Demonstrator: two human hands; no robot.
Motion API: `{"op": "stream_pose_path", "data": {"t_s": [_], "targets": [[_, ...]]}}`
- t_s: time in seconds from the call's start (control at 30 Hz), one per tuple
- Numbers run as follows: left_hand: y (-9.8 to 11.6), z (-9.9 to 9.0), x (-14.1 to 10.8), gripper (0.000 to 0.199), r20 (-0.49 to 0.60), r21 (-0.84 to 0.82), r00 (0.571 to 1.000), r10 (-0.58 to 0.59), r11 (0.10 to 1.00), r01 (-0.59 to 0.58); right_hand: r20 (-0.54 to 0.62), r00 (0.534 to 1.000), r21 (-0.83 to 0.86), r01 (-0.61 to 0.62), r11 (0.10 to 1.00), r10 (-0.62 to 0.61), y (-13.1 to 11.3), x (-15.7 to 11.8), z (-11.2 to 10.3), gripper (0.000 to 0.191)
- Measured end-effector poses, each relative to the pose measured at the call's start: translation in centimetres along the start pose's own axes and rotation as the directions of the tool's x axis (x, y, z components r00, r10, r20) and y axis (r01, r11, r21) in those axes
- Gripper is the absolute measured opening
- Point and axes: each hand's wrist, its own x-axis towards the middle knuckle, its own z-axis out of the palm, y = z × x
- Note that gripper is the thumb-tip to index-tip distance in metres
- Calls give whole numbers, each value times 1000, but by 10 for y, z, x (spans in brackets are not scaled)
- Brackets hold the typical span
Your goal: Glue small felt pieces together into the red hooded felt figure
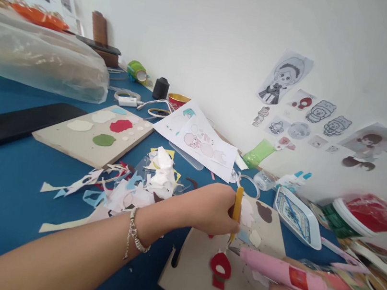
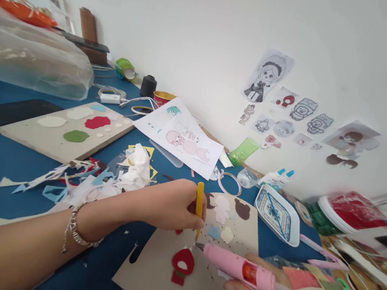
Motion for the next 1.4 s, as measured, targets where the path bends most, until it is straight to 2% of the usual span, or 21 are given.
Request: {"op": "stream_pose_path", "data": {"t_s": [0.37,0.57,0.67,0.8,1.0,1.17,1.3,1.4], "targets": [[-1,1,0,16,46,-42,998,-29,999,31,21,991,-22,133,991,-133,-9,-1,0,20],[1,-1,-4,10,39,-71,999,6,997,-3,32,989,-25,144,989,-143,-14,-1,-2,16],[2,-4,-4,15,75,-125,997,-20,992,30,37,988,-3,148,989,-148,-15,0,-1,18],[3,-7,-5,20,134,-134,990,-40,989,58,14,993,-21,118,993,-118,-18,-2,0,20],[2,-8,-6,25,164,-144,987,-1,989,25,-102,990,-18,98,995,-100,-27,-7,2,22],[3,-8,-5,28,160,-110,987,3,994,15,3,986,-78,167,983,-167,-25,-5,-2,21],[3,-8,-5,27,165,-108,986,11,994,7,-2,989,-82,148,986,-148,-19,-4,-3,21],[3,-8,-4,24,180,-91,983,-31,995,48,7,991,-43,136,990,-136,-18,-3,-2,20]]}}
